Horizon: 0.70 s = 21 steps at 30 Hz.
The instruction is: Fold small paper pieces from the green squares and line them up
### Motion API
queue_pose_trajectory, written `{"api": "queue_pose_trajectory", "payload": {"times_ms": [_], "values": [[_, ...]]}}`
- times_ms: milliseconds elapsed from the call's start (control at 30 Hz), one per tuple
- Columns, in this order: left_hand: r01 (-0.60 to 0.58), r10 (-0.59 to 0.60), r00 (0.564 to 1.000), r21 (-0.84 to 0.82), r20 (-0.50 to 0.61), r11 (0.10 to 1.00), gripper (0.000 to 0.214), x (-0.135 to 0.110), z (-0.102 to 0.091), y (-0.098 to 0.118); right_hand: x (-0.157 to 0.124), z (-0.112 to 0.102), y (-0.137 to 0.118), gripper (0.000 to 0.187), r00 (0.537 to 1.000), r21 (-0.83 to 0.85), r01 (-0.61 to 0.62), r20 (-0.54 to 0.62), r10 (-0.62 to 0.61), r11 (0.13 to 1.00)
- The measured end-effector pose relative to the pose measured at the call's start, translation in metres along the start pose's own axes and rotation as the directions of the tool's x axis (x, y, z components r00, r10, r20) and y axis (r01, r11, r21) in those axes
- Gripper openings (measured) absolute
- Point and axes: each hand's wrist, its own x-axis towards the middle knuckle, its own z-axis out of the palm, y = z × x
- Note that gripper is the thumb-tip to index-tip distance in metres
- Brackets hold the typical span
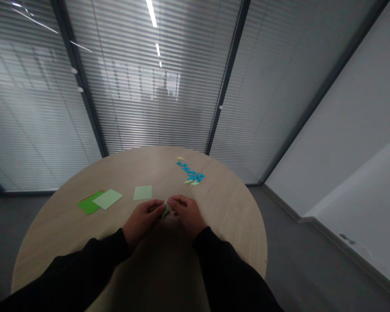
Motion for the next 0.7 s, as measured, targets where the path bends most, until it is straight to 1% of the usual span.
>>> {"api": "queue_pose_trajectory", "payload": {"times_ms": [100, 233, 367, 700], "values": [[-0.001, 0.003, 1.0, 0.043, -0.03, 0.999, 0.041, -0.0009, 0.0007, 0.0038, 0.0, 0.0004, -0.0004, 0.028, 1.0, -0.012, 0.013, 0.018, -0.012, 1.0], [-0.006, 0.009, 0.999, 0.053, -0.04, 0.999, 0.04, -0.0013, 0.0015, 0.0055, 0.0005, 0.0015, 0.001, 0.03, 1.0, 0.007, 0.003, 0.02, -0.003, 1.0], [-0.015, 0.017, 0.999, 0.048, -0.033, 0.999, 0.039, -0.0011, 0.0019, 0.0041, 0.0001, 0.0019, 0.002, 0.029, 1.0, 0.027, -0.012, 0.014, 0.012, 1.0], [-0.037, 0.038, 0.999, 0.045, -0.003, 0.998, 0.037, -0.0022, 0.0016, 0.0036, -0.0021, 0.0027, 0.0025, 0.024, 0.998, 0.147, -0.061, 0.028, 0.058, 0.987]]}}
